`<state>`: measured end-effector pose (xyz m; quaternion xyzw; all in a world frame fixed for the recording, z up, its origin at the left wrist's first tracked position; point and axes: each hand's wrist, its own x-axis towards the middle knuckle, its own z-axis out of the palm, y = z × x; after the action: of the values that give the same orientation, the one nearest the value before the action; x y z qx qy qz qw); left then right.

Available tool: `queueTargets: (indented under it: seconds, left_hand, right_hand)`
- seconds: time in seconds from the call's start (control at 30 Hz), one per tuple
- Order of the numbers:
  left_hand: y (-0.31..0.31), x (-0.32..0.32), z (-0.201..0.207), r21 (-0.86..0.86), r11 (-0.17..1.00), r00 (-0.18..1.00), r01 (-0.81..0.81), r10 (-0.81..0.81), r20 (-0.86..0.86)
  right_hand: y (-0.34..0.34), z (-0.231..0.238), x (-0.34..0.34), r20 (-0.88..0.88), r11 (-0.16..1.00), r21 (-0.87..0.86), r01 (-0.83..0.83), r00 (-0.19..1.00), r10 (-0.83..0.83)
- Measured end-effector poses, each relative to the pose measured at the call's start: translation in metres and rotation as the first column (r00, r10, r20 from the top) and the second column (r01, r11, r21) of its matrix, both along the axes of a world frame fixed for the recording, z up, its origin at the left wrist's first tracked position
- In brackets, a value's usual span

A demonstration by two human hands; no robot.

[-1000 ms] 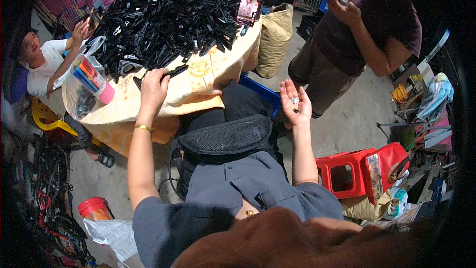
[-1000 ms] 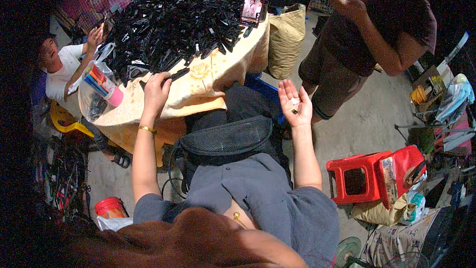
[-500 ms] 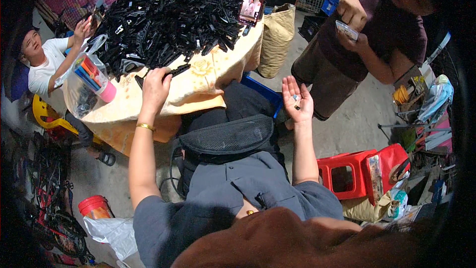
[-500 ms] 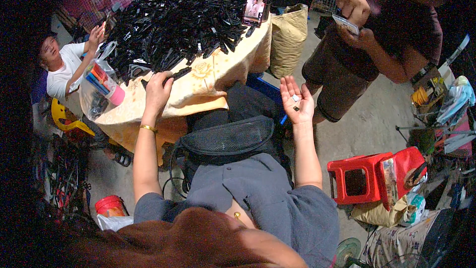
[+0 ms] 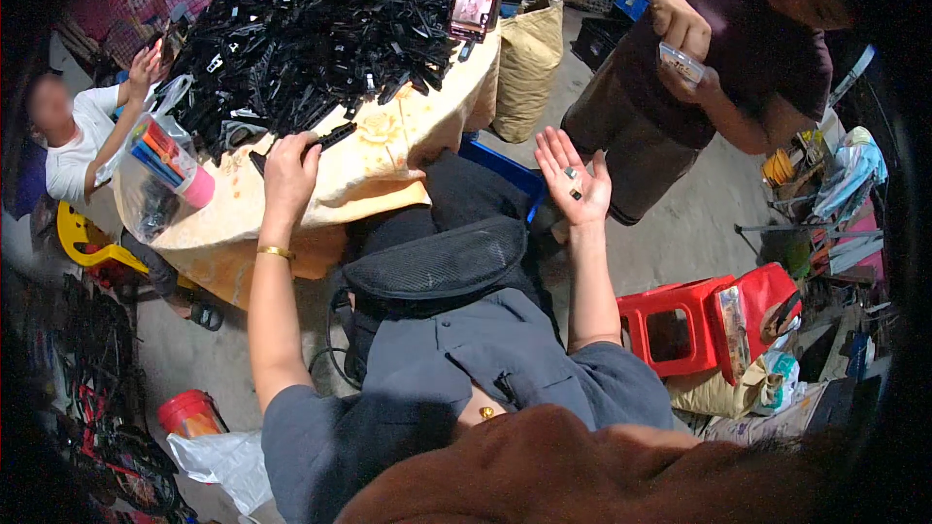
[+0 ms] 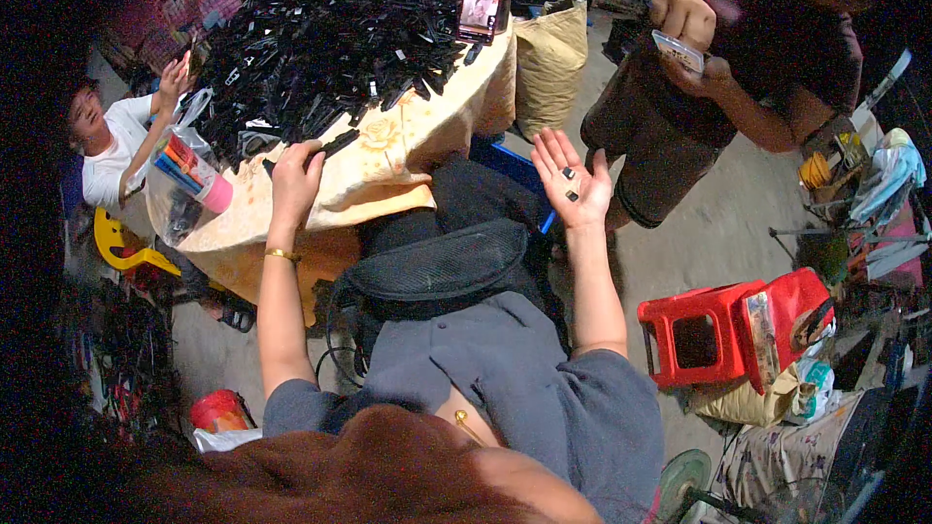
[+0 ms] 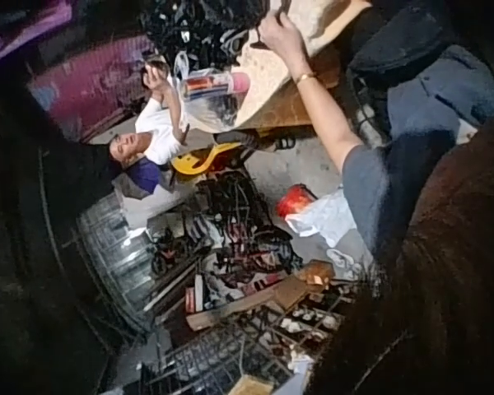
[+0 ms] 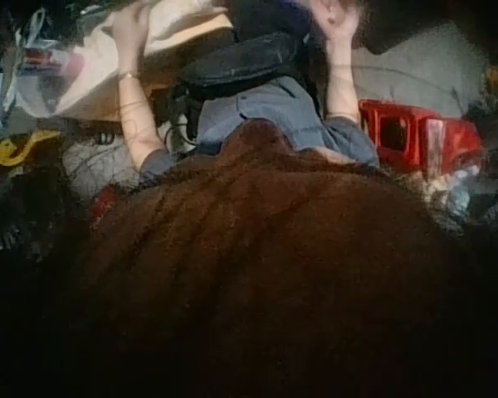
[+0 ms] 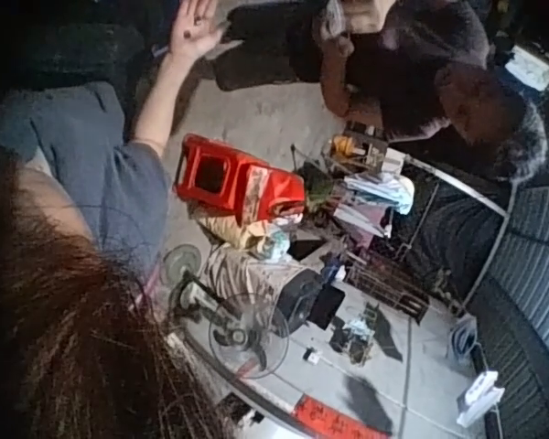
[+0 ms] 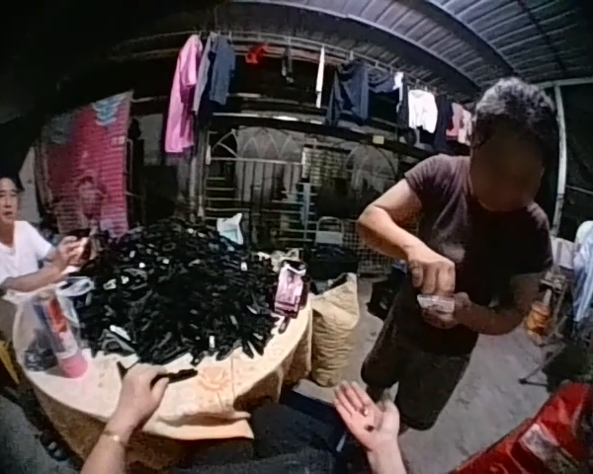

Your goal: The person sorts and organizes small black plastic components by hand, moving them from a table into a container.

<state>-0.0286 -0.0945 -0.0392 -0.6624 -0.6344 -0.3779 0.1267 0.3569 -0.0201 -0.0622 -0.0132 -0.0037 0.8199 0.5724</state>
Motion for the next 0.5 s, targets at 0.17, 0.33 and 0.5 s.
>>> queueTargets:
  seconds: [0.17,0.33,0.5]
  left_hand:
    - [0.0010,0.0030,-0.0006,0.011,1.000,0.999,0.011,-0.011,0.037]
    - [-0.0001,0.0040,0.0014,0.020,1.000,1.000,0.010,-0.010,0.016]
    - [-0.0001,0.0040,0.0015,-0.003,1.000,1.000,0.000,0.000,0.029]
  right_hand:
    - [0.0020,0.0008,0.0031,-0.014,1.000,0.022,0.001,1.000,0.000]
    - [0.0054,-0.0019,0.0048,-0.021,0.997,0.071,0.024,1.000,-0.023]
    - [0.0072,-0.0001,0.0055,-0.041,0.998,0.062,0.025,0.999,-0.022]
